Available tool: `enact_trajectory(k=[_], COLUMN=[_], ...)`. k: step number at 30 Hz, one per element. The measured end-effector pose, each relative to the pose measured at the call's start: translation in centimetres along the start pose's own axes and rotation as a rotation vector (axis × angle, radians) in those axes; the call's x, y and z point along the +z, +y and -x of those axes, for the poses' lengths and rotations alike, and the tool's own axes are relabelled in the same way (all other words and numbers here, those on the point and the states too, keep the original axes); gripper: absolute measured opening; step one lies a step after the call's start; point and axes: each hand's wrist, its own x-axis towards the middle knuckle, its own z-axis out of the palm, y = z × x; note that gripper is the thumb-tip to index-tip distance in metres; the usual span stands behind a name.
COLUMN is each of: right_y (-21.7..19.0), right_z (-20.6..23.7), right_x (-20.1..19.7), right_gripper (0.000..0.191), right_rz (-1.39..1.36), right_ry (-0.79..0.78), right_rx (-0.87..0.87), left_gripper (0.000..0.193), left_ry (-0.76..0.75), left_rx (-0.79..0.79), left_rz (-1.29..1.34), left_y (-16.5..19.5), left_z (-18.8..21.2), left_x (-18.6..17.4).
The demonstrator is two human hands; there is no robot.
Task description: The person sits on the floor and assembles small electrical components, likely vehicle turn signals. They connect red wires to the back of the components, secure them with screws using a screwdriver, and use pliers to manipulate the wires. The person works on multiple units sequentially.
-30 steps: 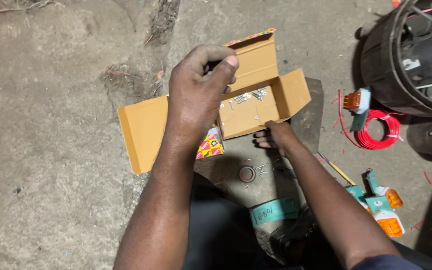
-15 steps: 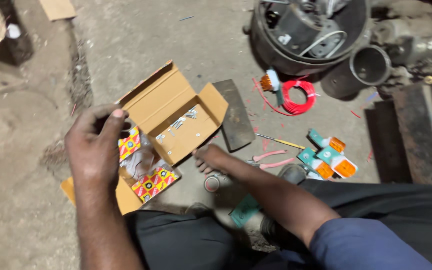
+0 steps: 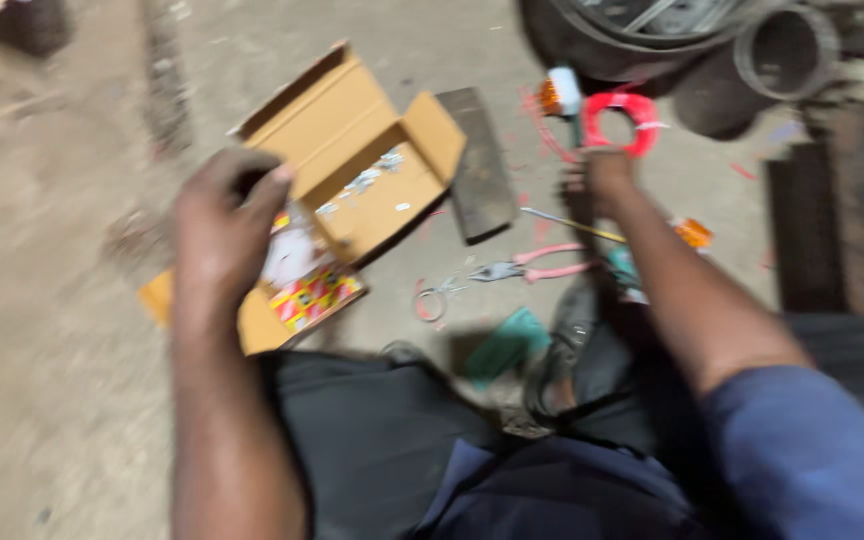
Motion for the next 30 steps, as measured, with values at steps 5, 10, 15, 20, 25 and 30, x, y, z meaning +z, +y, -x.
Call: enact_trajectory(k=[5, 10, 15, 20, 25, 30], right_y=[-1.9, -1.9, -1.4, -0.4, -0.6, 0.3], right_z=[0.9, 0.2, -0.7, -1.2, -1.6, -0.9], right_x=[-2.0, -3.3, -3.3, -1.5, -0.9, -2.6], right_gripper=[0.005, 0.011, 0.034, 0.029, 0.015, 0.012], right_rz=[0.781, 0.904, 1.152, 1.193, 1.194, 1.011], right_ry=[0.451, 0.5, 0.578, 0.679, 0.746, 0.454], right_rx=[-0.383, -0.442, -0.51, -0.544, -0.547, -0.487], left_gripper=[0.025, 0.029, 0.036, 0.037, 0.041, 0.045], left_ry=[0.021, -0.067, -0.169, -0.197, -0.238, -0.249], left_rx=[-0.055, -0.064, -0.057, -0.071, -0.122, -0.138], left_rz=[-0.082, -0.098, -0.131, -0.18, -0.222, -0.265], left_y=[0.9, 1.6, 1.7, 1.6, 1.4, 1.4], left_z=[0.0, 0.5, 0.8, 1.1, 0.5, -0.3], left_x=[0.8, 1.0, 0.9, 0.6, 0.7, 0.9])
